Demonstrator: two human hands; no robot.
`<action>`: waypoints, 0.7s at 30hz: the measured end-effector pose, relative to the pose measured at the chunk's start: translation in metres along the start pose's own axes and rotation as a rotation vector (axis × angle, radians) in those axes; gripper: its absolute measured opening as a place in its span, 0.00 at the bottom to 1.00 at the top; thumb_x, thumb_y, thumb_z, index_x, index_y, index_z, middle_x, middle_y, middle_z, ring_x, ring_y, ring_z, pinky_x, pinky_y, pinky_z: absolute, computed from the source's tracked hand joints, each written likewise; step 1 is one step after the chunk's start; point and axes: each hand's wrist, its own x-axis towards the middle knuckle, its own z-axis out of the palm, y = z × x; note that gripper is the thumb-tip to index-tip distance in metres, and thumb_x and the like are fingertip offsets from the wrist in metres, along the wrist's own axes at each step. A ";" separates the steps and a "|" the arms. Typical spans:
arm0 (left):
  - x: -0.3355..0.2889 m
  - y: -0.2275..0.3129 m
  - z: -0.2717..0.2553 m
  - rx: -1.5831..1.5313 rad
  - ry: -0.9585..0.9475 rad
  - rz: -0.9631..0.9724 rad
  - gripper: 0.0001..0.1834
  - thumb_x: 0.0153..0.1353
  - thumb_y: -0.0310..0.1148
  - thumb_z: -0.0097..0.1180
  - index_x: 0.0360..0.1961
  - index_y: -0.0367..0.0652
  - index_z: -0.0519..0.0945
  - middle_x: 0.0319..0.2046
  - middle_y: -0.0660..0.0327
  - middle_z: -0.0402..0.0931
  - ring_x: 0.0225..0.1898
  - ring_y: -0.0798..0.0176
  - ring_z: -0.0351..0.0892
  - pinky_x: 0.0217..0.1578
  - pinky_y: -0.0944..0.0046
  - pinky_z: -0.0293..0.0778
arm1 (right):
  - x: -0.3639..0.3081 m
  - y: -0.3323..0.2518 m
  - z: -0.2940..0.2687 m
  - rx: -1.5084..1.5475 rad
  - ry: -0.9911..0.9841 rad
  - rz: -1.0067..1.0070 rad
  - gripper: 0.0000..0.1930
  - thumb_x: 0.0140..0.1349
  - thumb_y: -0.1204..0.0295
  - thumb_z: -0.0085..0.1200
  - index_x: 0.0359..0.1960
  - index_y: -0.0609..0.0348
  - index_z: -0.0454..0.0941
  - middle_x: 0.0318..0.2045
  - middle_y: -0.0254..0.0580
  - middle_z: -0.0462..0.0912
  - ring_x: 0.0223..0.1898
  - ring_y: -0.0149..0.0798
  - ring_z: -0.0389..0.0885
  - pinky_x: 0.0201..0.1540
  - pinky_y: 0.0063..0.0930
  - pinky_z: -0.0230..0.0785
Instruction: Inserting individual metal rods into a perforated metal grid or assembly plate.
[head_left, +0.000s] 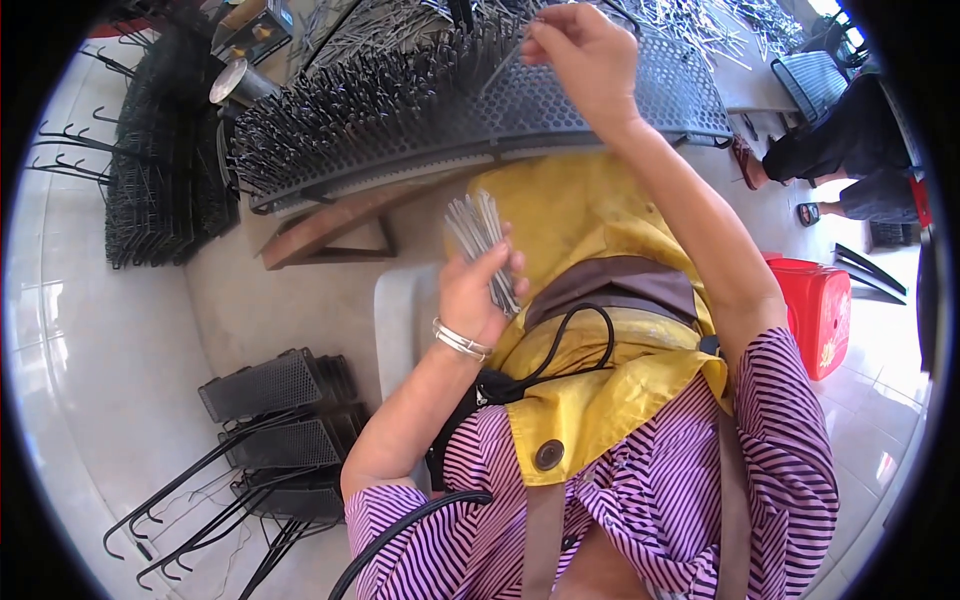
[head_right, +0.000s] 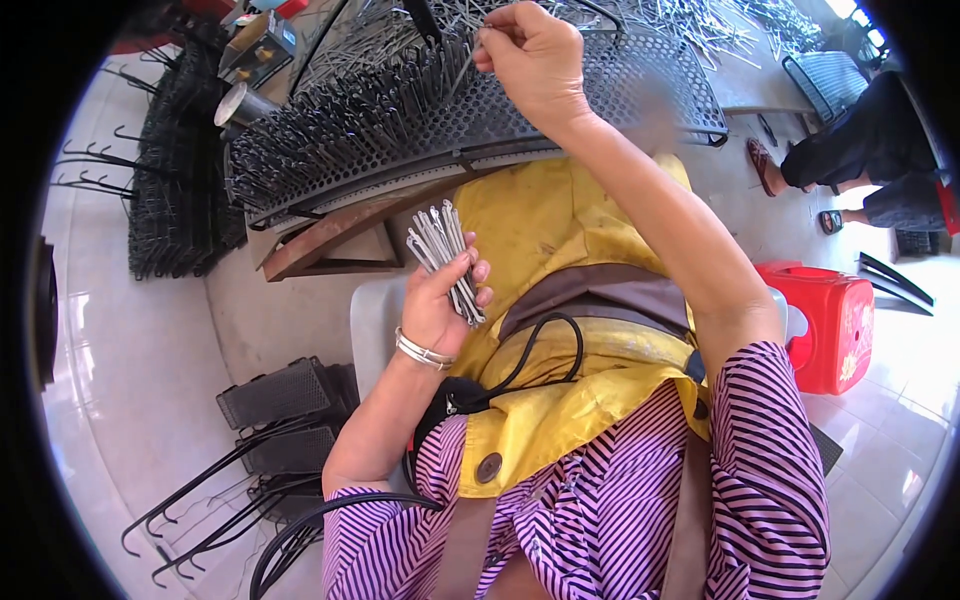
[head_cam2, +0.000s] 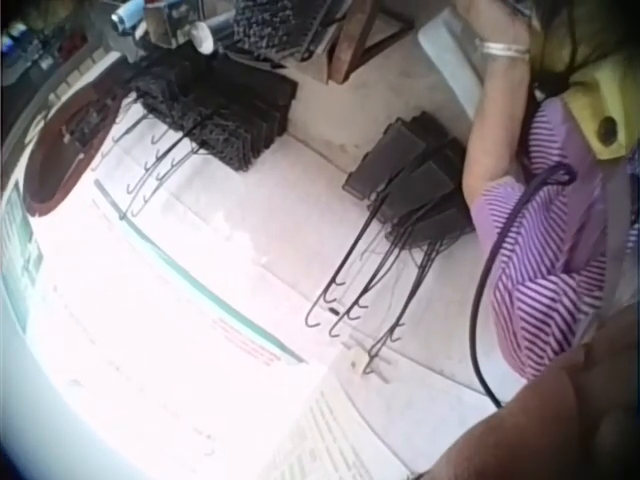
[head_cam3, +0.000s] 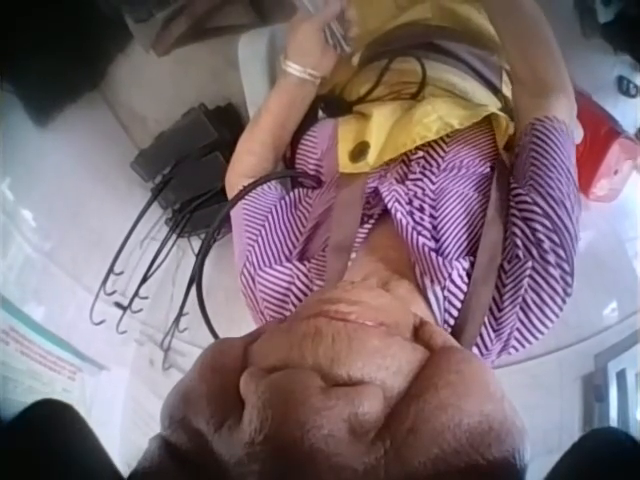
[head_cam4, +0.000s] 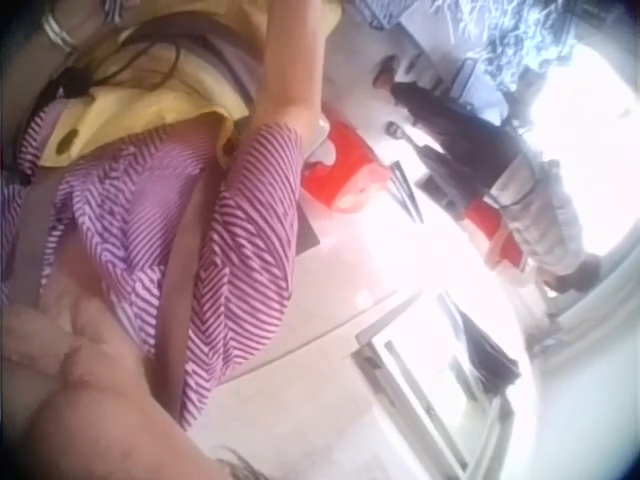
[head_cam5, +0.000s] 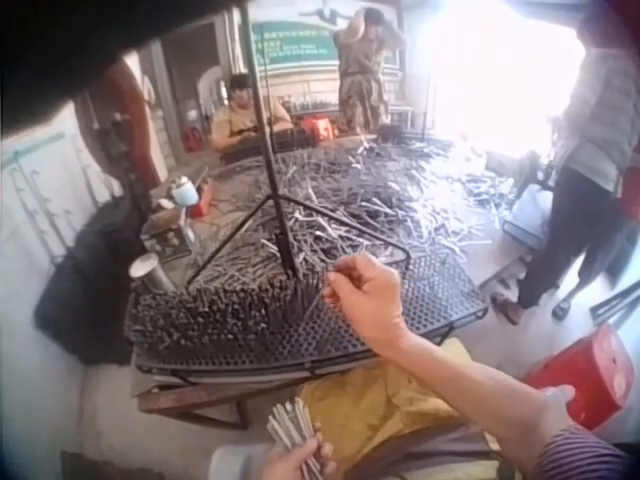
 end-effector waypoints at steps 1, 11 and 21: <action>0.000 0.000 0.000 0.014 0.008 0.005 0.13 0.52 0.23 0.47 0.41 0.35 0.67 0.28 0.62 0.68 0.28 0.66 0.67 0.21 0.68 0.64 | 0.004 0.007 0.006 0.209 -0.065 -0.250 0.01 0.50 0.80 0.49 0.24 0.64 0.71 0.15 0.36 0.74 0.16 0.24 0.73 0.19 0.17 0.66; -0.002 0.004 0.004 0.038 0.044 0.022 0.12 0.50 0.23 0.49 0.38 0.34 0.69 0.26 0.60 0.70 0.28 0.63 0.69 0.20 0.68 0.64 | 0.002 -0.007 0.016 -0.220 -0.116 -0.549 0.01 0.48 0.81 0.49 0.24 0.64 0.71 0.16 0.41 0.74 0.18 0.30 0.76 0.20 0.19 0.66; -0.001 0.002 0.002 0.005 0.050 0.010 0.10 0.49 0.26 0.51 0.34 0.35 0.71 0.24 0.60 0.71 0.25 0.64 0.72 0.19 0.68 0.67 | -0.001 0.011 0.009 -0.241 -0.054 -0.687 0.04 0.46 0.81 0.51 0.26 0.63 0.72 0.19 0.42 0.76 0.20 0.33 0.77 0.22 0.21 0.69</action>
